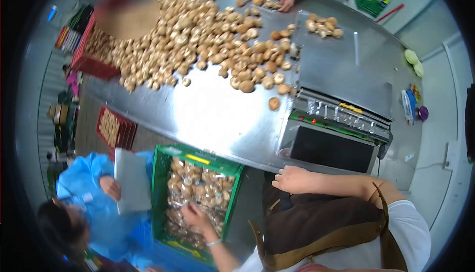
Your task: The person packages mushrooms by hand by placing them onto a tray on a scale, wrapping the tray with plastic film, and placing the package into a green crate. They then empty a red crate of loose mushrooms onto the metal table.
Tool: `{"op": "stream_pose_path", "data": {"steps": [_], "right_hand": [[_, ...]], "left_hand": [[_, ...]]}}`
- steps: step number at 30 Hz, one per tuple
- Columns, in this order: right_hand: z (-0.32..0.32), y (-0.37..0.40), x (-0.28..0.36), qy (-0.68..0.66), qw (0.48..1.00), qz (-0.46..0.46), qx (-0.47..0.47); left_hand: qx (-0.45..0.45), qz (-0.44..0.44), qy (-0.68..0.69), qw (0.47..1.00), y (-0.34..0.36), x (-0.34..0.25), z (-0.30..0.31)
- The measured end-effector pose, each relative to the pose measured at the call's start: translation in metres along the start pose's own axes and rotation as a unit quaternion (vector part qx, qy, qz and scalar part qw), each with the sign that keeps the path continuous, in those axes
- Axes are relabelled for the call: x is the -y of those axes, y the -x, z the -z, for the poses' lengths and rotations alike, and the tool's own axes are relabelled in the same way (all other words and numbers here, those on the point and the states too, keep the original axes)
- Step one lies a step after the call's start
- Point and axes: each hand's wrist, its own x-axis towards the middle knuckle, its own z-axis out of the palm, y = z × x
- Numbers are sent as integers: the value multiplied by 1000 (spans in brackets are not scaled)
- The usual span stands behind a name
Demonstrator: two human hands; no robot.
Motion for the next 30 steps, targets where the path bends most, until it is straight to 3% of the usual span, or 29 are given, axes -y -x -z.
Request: {"op": "stream_pose_path", "data": {"steps": [4,5,7,9,10,12,13,14,16,18,22,24,27,30], "right_hand": [[30,48,-38,-50,997,-57,-34],[41,61,-51,-81,991,-87,-63],[51,93,-81,-114,957,-148,-224],[68,130,-117,-144,905,-219,-337],[78,147,-138,-164,876,-261,-372],[84,178,-187,-170,804,-333,-463],[87,193,-217,-234,759,-356,-492],[89,207,-249,-296,706,-379,-519],[90,228,-319,-379,628,-375,-567],[93,234,-388,-342,620,-423,-565],[101,215,-506,-411,579,-435,-554],[92,195,-555,-416,580,-398,-576],[87,179,-579,-290,685,-396,-539],[89,189,-546,-295,662,-395,-565]], "left_hand": [[106,-102,261,954,-118,-169,-101],[148,-62,324,932,-141,-208,-134],[240,-26,427,871,-182,-291,-195],[367,-27,549,751,-215,-380,-244],[401,-101,525,744,-230,-422,-263],[447,-144,490,734,-250,-488,-314],[505,-124,453,724,-260,-516,-340],[507,-161,418,737,-267,-543,-366],[544,-185,352,739,-282,-583,-423],[553,-227,297,744,-292,-622,-441],[555,-292,243,740,-294,-657,-506],[557,-317,233,731,-290,-672,-515],[563,-308,259,722,-283,-682,-512],[554,-291,269,732,-272,-688,-464]]}}
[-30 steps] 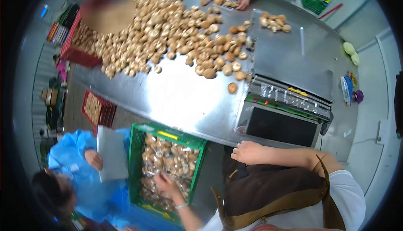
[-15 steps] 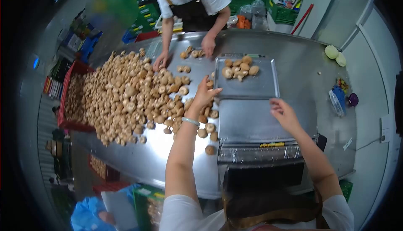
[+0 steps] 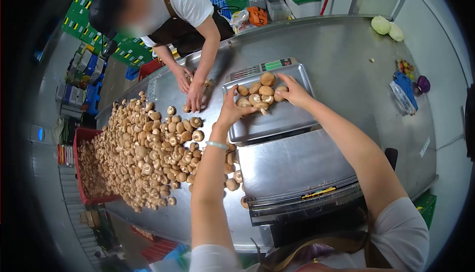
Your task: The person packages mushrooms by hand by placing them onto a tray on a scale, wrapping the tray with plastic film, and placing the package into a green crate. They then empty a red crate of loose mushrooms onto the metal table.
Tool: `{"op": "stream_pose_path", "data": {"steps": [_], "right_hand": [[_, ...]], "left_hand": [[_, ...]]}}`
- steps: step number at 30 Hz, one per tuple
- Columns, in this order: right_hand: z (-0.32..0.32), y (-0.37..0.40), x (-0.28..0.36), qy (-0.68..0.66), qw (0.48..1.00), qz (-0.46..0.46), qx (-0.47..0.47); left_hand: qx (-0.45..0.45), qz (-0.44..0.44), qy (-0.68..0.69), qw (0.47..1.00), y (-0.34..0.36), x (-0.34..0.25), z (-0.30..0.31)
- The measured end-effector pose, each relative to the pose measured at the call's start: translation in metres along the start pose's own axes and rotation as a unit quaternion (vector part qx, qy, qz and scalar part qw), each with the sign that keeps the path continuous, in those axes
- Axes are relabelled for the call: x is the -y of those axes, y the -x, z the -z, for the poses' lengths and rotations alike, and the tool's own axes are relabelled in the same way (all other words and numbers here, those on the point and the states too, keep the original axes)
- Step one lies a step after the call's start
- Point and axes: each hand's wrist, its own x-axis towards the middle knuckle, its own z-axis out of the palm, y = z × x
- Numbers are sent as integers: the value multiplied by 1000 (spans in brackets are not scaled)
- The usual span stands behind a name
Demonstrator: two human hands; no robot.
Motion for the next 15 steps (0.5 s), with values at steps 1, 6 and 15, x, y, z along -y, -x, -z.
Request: {"op": "stream_pose_path", "data": {"steps": [1,6,15], "right_hand": [[14,18,14,-11,1000,3,6],[67,149,59,-27,1000,-7,13],[79,302,78,65,993,-38,-93]], "left_hand": [[-19,-33,-30,999,16,-12,-3],[9,-15,-17,1000,127,-84,-42],[23,-16,13,1000,239,-91,-113]]}}
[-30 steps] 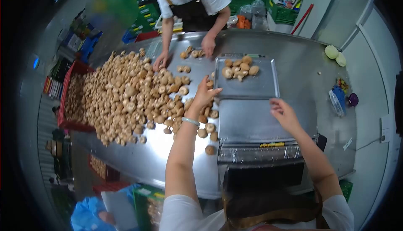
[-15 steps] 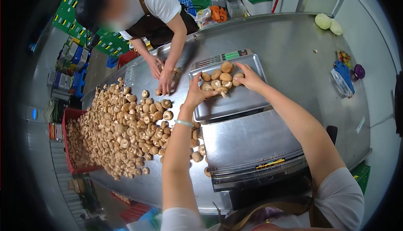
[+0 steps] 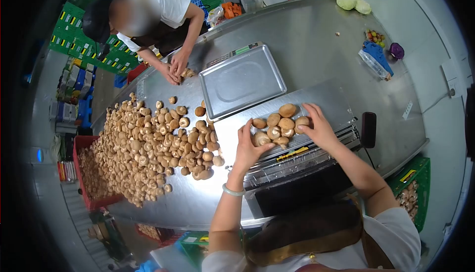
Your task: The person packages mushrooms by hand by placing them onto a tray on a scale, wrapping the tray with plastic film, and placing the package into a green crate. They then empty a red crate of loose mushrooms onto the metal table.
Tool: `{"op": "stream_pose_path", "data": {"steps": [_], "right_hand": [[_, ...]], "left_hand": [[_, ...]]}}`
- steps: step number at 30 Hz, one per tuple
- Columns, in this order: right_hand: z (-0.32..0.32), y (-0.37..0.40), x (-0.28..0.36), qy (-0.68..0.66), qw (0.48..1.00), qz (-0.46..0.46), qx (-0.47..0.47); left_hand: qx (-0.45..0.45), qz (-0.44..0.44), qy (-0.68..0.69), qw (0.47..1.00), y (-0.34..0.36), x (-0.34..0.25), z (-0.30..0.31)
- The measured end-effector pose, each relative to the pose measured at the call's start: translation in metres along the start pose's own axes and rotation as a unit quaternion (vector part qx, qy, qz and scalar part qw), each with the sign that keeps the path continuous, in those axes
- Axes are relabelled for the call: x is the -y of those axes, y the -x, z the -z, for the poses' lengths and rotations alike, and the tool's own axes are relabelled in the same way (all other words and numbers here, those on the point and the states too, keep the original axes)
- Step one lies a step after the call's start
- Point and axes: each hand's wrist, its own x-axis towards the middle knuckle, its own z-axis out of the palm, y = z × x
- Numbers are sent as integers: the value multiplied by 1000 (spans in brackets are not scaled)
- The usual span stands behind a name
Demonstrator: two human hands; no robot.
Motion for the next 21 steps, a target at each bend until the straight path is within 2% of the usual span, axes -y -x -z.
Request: {"op": "stream_pose_path", "data": {"steps": [1,2,3,5,7,9,14,17,21], "right_hand": [[0,6,11,67,996,34,-49],[2,11,22,111,985,112,-71],[-2,15,30,134,978,155,-41],[-13,25,47,179,955,235,19],[-31,28,42,201,949,243,2],[-40,25,35,217,940,262,-15],[-10,36,41,26,975,183,-124],[-4,48,31,-72,989,80,-102],[-11,59,21,-62,995,41,-72]], "left_hand": [[-29,9,-16,999,4,-9,6],[-57,-37,-27,997,6,-15,11],[-85,-83,-39,992,9,-19,15],[-75,-114,5,991,19,-28,12],[-74,-190,-105,973,24,-22,-4],[-102,-193,-175,960,27,-24,-21],[-172,-208,-268,925,36,-37,-39],[-151,-211,-329,908,31,-40,-41],[-133,-201,-386,891,24,-48,-40]]}}
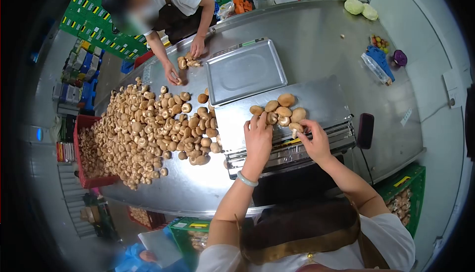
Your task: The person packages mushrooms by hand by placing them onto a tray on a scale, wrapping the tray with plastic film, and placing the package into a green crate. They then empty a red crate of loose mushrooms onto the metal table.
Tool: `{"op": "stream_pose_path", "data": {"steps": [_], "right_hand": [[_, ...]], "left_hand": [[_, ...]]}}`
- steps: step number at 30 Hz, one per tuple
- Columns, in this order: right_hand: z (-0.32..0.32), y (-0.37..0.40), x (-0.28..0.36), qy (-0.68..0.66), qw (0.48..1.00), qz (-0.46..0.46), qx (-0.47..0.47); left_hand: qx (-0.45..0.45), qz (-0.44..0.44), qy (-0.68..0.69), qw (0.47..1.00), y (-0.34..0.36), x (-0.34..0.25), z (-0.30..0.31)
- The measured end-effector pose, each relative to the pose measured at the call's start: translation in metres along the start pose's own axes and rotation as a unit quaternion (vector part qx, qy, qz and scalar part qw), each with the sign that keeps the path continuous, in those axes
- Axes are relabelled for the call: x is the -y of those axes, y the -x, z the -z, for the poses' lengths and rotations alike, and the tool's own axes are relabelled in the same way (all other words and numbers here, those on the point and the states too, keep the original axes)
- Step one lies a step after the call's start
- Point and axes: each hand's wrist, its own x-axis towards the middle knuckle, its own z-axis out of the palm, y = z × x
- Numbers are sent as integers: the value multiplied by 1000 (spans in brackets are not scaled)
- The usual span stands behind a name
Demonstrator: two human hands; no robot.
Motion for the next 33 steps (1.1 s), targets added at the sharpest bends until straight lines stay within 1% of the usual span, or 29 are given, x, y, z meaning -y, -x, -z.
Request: {"op": "stream_pose_path", "data": {"steps": [2,3,5,6,7,8,10,11,13,14,15,16,17,18,20,21,22,24,25,28,31,32,33], "right_hand": [[-6,0,-3,18,1000,18,12],[-8,0,-3,28,999,25,17],[-10,-17,7,67,983,171,-1],[-12,-25,12,87,966,243,-8],[-16,-27,12,126,950,285,-6],[-20,-32,10,169,933,316,30],[-32,-40,5,249,887,374,104],[-42,-41,0,274,880,359,143],[-39,-44,11,224,904,320,175],[-34,-43,15,200,912,300,195],[-26,-44,18,189,916,295,195],[-20,-48,15,193,921,301,155],[-13,-55,11,197,923,308,115],[-8,-62,8,202,925,315,73],[2,-86,2,124,973,188,55],[8,-96,0,85,988,124,41],[8,-102,-6,85,989,99,75],[-5,-112,-32,82,986,48,138],[-10,-115,-40,68,982,35,172],[-14,-118,-54,-58,986,-90,130],[-5,-120,-59,-244,946,-190,101],[-6,-117,-61,-133,977,-115,120],[-5,-113,-62,-17,989,-39,139]], "left_hand": [[3,-12,16,1000,-2,5,-3],[-9,7,62,998,-1,3,9],[-27,44,156,986,7,-5,51],[57,55,210,974,16,1,62],[139,65,261,953,27,10,72],[220,33,314,923,40,18,77],[373,-78,375,845,49,31,83],[401,-7,371,837,51,33,84],[448,137,362,806,43,30,93],[303,92,433,844,49,42,74],[259,162,400,864,41,47,72],[212,230,366,877,27,52,68],[88,164,332,925,19,61,51],[-38,95,290,952,11,69,33],[7,55,287,956,-15,63,26],[46,13,259,965,-23,63,14],[49,-29,258,965,-31,58,5],[130,-47,217,966,-43,48,-5],[125,-38,228,965,-47,44,-4],[120,-33,236,964,-50,41,-4],[111,-24,253,961,-46,39,-7],[110,-22,258,960,-44,38,-6],[113,-27,256,960,-41,37,-5]]}}
